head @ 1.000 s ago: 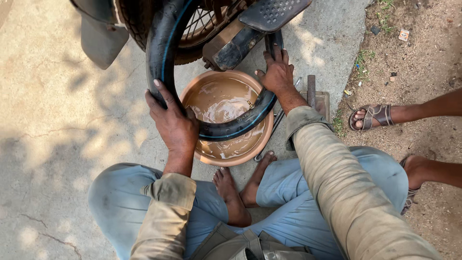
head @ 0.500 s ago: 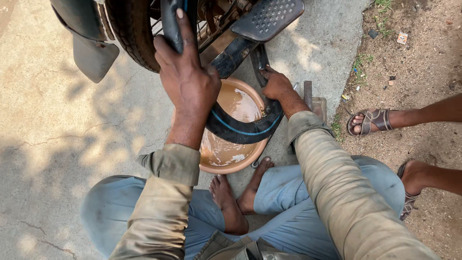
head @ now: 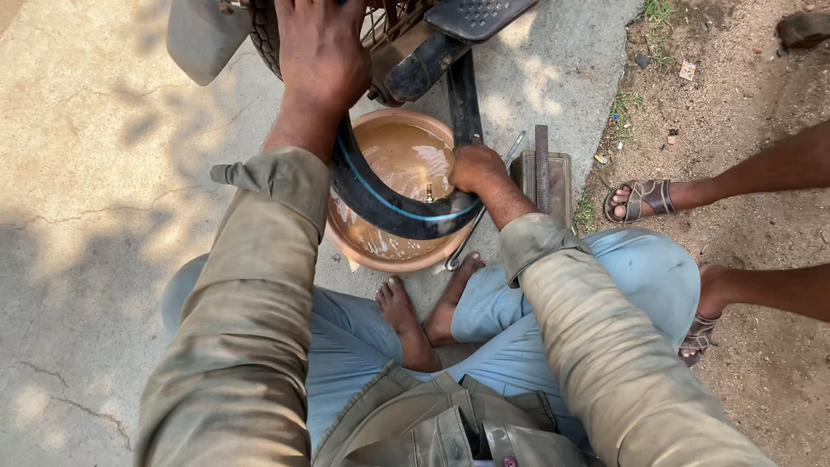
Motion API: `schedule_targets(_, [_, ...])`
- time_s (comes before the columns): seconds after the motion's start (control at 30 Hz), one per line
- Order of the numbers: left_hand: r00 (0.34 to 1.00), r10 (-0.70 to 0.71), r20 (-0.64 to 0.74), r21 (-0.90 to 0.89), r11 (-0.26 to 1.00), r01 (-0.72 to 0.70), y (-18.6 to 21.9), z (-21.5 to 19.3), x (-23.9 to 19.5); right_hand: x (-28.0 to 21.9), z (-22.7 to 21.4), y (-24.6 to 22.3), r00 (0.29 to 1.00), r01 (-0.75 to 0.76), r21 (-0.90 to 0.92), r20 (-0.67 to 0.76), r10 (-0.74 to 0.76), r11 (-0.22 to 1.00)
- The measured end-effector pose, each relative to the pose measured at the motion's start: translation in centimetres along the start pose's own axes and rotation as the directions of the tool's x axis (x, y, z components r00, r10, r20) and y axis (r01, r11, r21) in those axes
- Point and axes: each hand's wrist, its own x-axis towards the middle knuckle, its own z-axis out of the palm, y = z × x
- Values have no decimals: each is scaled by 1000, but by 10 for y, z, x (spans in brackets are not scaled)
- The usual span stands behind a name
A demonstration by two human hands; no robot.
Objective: The person is repairing a motorcycle tire by submerging it in a basin of water to locate air leaks. They repeatedly dip the tire into the water, watching for bubbles to identify the puncture location.
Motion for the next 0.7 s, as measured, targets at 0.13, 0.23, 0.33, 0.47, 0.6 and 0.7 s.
schedule_targets(0.13, [969, 169, 183, 298, 929, -219, 1, -10, -54, -17, -3, -17, 1000, -19, 108, -11, 21, 994])
schedule_targets(0.23, [864, 79, 497, 462, 818, -341, 2, -23, -96, -17, -10, -25, 999, -17, 82, -34, 20, 997])
schedule_targets(0.33, [684, 18, 729, 333, 864, -378, -1, -30, -129, -24, -13, -31, 993, -72, -36, 87, 75, 997])
schedule_targets(0.47, [636, 53, 770, 292, 857, -424, 3, -2, -157, -28, -11, -29, 995, 84, -223, 76, -69, 971])
schedule_targets(0.6, [414, -22, 910, 212, 883, -419, 2, 28, -165, -28, -5, -37, 978, 192, -356, 148, -148, 915])
schedule_targets(0.7, [285, -83, 955, 187, 915, -357, 6, 44, -172, -23, 5, -41, 970, 231, -414, 166, -177, 880])
